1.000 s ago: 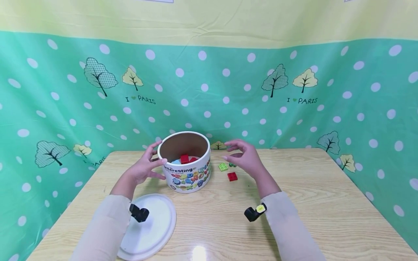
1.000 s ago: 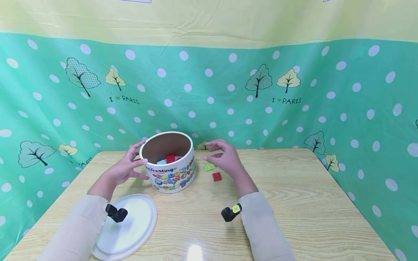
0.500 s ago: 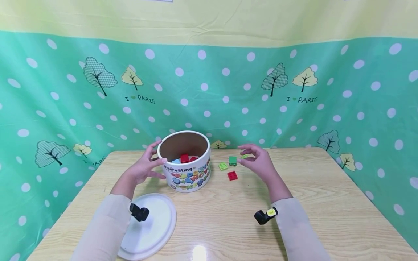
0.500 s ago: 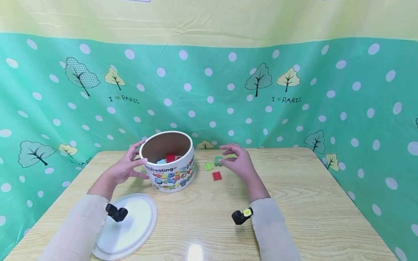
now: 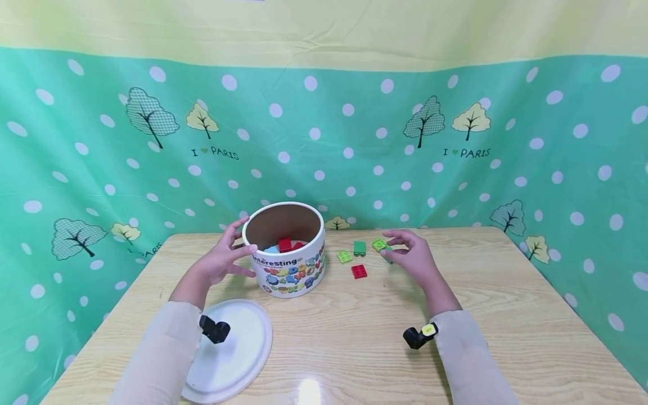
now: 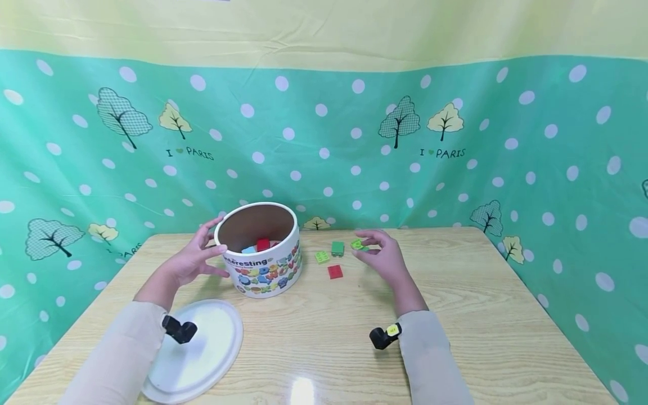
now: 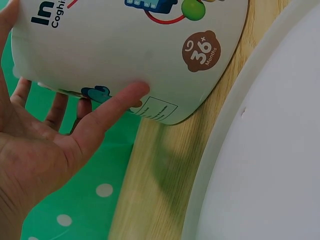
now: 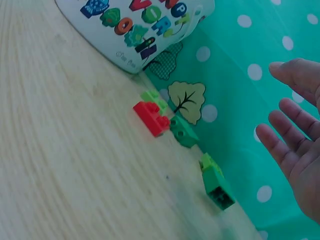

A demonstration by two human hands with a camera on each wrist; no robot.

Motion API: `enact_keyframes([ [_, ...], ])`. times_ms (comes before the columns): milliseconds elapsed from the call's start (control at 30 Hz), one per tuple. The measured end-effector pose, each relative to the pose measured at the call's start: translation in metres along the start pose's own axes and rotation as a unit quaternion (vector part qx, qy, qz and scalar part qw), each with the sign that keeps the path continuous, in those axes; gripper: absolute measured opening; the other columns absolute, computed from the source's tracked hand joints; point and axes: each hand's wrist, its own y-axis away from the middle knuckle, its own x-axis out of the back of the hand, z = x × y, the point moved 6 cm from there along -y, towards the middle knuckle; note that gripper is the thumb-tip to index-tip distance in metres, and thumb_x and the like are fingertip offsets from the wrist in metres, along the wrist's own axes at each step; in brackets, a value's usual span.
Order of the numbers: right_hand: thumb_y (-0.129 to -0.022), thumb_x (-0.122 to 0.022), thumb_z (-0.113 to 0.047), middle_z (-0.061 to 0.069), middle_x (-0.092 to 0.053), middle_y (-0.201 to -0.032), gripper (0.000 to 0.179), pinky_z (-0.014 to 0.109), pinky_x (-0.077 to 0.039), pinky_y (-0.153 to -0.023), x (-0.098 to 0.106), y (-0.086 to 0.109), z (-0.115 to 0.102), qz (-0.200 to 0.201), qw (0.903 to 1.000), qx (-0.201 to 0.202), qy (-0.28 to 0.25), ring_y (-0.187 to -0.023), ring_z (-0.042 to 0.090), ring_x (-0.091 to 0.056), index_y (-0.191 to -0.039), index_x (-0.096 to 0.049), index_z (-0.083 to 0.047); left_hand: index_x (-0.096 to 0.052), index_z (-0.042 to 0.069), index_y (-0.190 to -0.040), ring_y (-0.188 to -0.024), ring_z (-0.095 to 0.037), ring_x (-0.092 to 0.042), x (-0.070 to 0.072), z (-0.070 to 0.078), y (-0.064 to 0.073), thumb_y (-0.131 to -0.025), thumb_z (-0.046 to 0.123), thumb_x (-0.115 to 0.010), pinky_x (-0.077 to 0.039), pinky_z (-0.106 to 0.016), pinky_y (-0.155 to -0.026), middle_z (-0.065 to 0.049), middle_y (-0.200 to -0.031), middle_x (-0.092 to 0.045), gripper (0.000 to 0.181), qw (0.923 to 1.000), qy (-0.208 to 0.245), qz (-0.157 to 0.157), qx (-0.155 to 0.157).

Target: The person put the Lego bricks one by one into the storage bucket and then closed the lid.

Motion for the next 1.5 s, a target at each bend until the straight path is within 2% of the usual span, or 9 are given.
enact_keyframes([
  [167,-0.084,-0.076,-0.010,0.016,-0.053,-0.127,0.044,0.029,-0.054,-0.089,0.003,0.000,0.011,0.005,0.9998,-0.012,0.015,-0.115,0.040,-0.053,-0.126,-0.062,-0.005,-0.004,0.030,-0.156,-0.138,-0.051,-0.019,0.000,0.001,0.001,-0.092,0.018,-0.068,-0.054,-0.063,-0.075,-0.020,-0.156,-0.009,0.090,1.0000,-0.003,0.001,0.000],
  [300,-0.084,-0.076,-0.009,0.013,-0.053,-0.128,0.044,0.036,-0.051,-0.094,0.006,-0.002,0.022,0.011,0.9993,-0.021,0.030,-0.117,0.036,-0.051,-0.126,-0.062,-0.005,-0.004,0.030,-0.156,-0.138,-0.050,-0.019,0.000,0.000,0.001,-0.092,0.018,-0.068,-0.054,-0.064,-0.075,-0.020,-0.156,-0.009,0.091,1.0000,-0.001,0.001,0.001],
  [500,-0.084,-0.077,-0.009,0.015,-0.054,-0.127,0.044,0.045,-0.048,-0.098,0.008,-0.005,0.036,0.014,0.9983,-0.032,0.046,-0.118,0.038,-0.051,-0.125,-0.063,-0.004,-0.005,0.029,-0.156,-0.138,-0.050,-0.019,0.000,0.000,0.000,-0.092,0.018,-0.068,-0.054,-0.064,-0.075,-0.020,-0.155,-0.009,0.090,1.0000,0.001,0.000,0.000],
  [800,-0.084,-0.077,-0.014,0.016,-0.052,-0.130,0.048,0.048,-0.050,-0.097,0.009,-0.009,0.056,0.012,0.9931,-0.094,0.068,-0.118,0.037,-0.052,-0.129,-0.061,-0.008,-0.005,0.030,-0.156,-0.138,-0.050,-0.019,0.000,0.000,0.000,-0.092,0.017,-0.068,-0.054,-0.065,-0.075,-0.020,-0.155,-0.010,0.090,1.0000,0.001,0.000,-0.002],
  [967,-0.083,-0.078,-0.014,0.018,-0.052,-0.130,0.051,0.049,-0.048,-0.097,0.009,-0.012,0.064,0.016,0.9910,-0.109,0.076,-0.119,0.037,-0.051,-0.130,-0.061,-0.008,-0.005,0.030,-0.156,-0.138,-0.050,-0.020,0.000,0.001,0.000,-0.093,0.017,-0.067,-0.054,-0.064,-0.075,-0.021,-0.154,-0.012,0.089,1.0000,0.001,-0.001,-0.003],
  [1133,-0.084,-0.077,-0.014,0.017,-0.052,-0.130,0.050,0.047,-0.048,-0.095,0.009,-0.017,0.071,0.009,0.9894,-0.111,0.094,-0.117,0.034,-0.050,-0.130,-0.061,-0.009,-0.005,0.030,-0.156,-0.138,-0.050,-0.020,0.000,0.000,0.000,-0.092,0.017,-0.068,-0.054,-0.064,-0.075,-0.021,-0.154,-0.012,0.090,1.0000,0.002,0.000,-0.002],
  [1500,-0.080,-0.079,-0.008,0.019,-0.057,-0.119,0.051,0.045,-0.047,-0.092,0.005,-0.022,0.077,-0.024,0.9862,-0.091,0.136,-0.106,0.033,-0.052,-0.128,-0.061,-0.005,-0.005,0.029,-0.156,-0.138,-0.050,-0.019,0.000,0.000,0.000,-0.092,0.017,-0.068,-0.054,-0.064,-0.075,-0.021,-0.154,-0.011,0.091,1.0000,-0.002,0.001,-0.002],
])
